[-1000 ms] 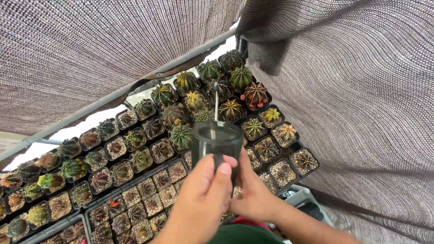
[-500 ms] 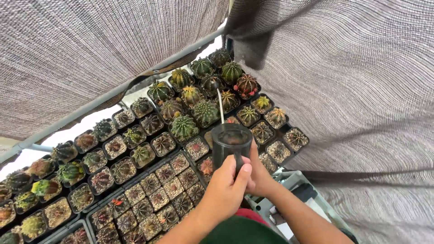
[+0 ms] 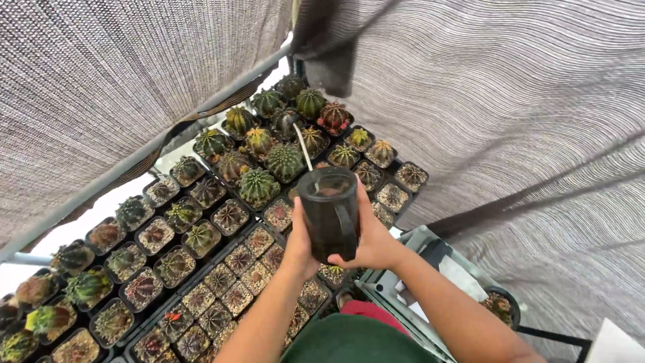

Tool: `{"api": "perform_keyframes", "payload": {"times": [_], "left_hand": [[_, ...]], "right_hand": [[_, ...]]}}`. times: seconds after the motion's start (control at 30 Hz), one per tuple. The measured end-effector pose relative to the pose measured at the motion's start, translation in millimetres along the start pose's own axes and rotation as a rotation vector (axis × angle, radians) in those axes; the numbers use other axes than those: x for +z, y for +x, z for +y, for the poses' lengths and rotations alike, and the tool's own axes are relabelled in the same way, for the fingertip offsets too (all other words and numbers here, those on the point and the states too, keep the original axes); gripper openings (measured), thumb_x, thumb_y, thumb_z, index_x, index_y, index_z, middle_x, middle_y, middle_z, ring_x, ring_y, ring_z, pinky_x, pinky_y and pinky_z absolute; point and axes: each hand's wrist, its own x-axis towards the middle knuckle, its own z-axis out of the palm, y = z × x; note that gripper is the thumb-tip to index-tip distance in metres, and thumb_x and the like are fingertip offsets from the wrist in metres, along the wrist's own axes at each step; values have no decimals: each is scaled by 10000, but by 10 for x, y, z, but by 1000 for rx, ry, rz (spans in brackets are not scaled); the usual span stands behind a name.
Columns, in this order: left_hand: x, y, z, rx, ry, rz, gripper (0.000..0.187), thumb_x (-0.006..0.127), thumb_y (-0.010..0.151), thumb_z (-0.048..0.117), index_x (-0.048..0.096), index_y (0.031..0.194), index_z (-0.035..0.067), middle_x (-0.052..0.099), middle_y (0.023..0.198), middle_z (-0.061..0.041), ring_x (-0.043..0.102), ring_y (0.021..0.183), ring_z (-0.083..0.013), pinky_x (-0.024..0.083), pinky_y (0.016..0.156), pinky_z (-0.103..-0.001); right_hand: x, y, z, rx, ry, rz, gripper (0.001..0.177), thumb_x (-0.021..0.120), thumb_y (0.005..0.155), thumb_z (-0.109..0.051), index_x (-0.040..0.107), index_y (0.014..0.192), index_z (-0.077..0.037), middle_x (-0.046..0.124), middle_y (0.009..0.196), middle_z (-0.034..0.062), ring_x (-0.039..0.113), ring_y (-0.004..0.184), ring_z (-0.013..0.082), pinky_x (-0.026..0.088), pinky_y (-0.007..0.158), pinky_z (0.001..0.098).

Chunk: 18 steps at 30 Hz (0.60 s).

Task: Water several small potted cacti in a greenhouse or garden area using a modified watering cup.

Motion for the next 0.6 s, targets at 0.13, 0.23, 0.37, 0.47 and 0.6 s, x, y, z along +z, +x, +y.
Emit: {"api": "perform_keyframes", "payload": {"times": [0.13,0.23,0.37,0.47,0.6], "left_hand": [[8,140,-105,20,-87,-29,714,283,998,651,555,1426,149,662,1363,-77,661,1204,-249,518,1042,-432],[-11,276,-154,79,-118,-37,689,304,1020,630,554,1426,132,657,1365,-78,657,1203,-247,510,1058,-433],[170,366,-86,135,-155,-71,689,286,1022,631,548,1417,131,664,1348,-82,666,1192,-237,516,1056,-418],[306,466,-45,175,-150,-67,680,272,1019,632,550,1402,145,672,1327,-81,670,1185,-227,519,1050,-412],[407,721,-120,205,-127,-60,693,242,1038,652,576,1361,137,686,1254,-79,669,1133,-226,525,1009,-416]], "right_hand": [[-56,5,-107,20,-32,1,1433,929,708,-254,-139,1652,-101,246,1694,168,288,1565,291,269,1256,426],[-105,33,-283,63,-124,15,1407,921,701,-247,-108,1648,-91,256,1689,170,292,1563,299,261,1252,431],[-180,58,-600,57,-479,127,1255,933,670,-215,107,1604,-72,316,1589,199,366,1464,315,335,1179,425],[-181,94,-685,-3,-552,248,990,896,726,-164,330,1531,-58,425,1448,187,494,1319,286,433,1094,396],[-230,249,-615,130,-194,390,591,798,856,-124,532,1378,-45,562,1087,50,621,960,133,538,869,290]]}}
